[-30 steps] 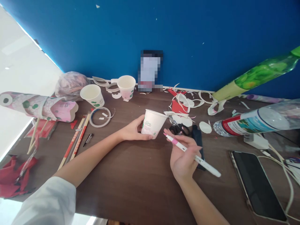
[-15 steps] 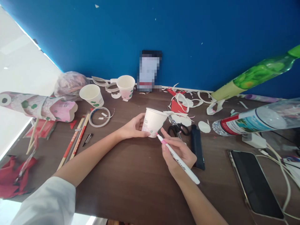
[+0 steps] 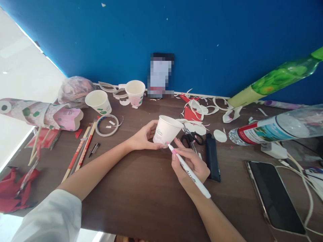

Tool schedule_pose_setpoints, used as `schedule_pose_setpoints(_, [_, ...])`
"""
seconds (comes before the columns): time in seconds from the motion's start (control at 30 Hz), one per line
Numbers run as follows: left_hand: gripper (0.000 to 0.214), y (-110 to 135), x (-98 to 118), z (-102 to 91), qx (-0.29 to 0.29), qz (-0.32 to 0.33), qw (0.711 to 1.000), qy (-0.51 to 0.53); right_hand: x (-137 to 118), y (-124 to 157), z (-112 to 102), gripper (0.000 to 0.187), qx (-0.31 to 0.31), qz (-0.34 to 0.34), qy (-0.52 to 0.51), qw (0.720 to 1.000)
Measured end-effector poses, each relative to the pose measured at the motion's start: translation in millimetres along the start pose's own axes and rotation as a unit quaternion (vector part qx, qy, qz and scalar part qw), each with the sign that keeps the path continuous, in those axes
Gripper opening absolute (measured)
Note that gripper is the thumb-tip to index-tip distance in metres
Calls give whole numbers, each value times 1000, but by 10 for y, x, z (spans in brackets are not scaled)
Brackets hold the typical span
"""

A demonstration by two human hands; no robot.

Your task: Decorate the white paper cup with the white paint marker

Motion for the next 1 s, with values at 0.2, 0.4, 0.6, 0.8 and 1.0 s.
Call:
schedule_pose_setpoints(0.2, [76, 12, 32, 7, 1, -6, 1000, 1, -10, -15, 7, 19, -1, -10, 5, 1000])
schedule_pose_setpoints(0.4, [78, 13, 33, 4, 5, -8, 1000, -6, 3, -5, 8, 20, -3, -12, -4, 1000])
schedule_pose_setpoints(0.6, [79, 12, 26, 7, 5, -8, 1000, -6, 22, 7, 8, 24, -4, -9, 2, 1000])
schedule_pose_setpoints(0.8, [77, 5, 3, 3, -1, 5, 1000, -4, 31, 13, 12, 26, 9, -3, 1, 1000])
schedule_pose_setpoints(1.0, [77, 4, -11, 2, -2, 0, 1000, -3, 39, 13, 5, 24, 22, 1, 0, 1000])
Point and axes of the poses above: each hand's wrist, its own y-axis away from the middle knuckle, its own z-axis out of the palm, x = y × z, the point moved 3 cm from there along -y, towards the middle knuckle, and after that the axes turned 15 degrees about -y, right-handed, at the moved point
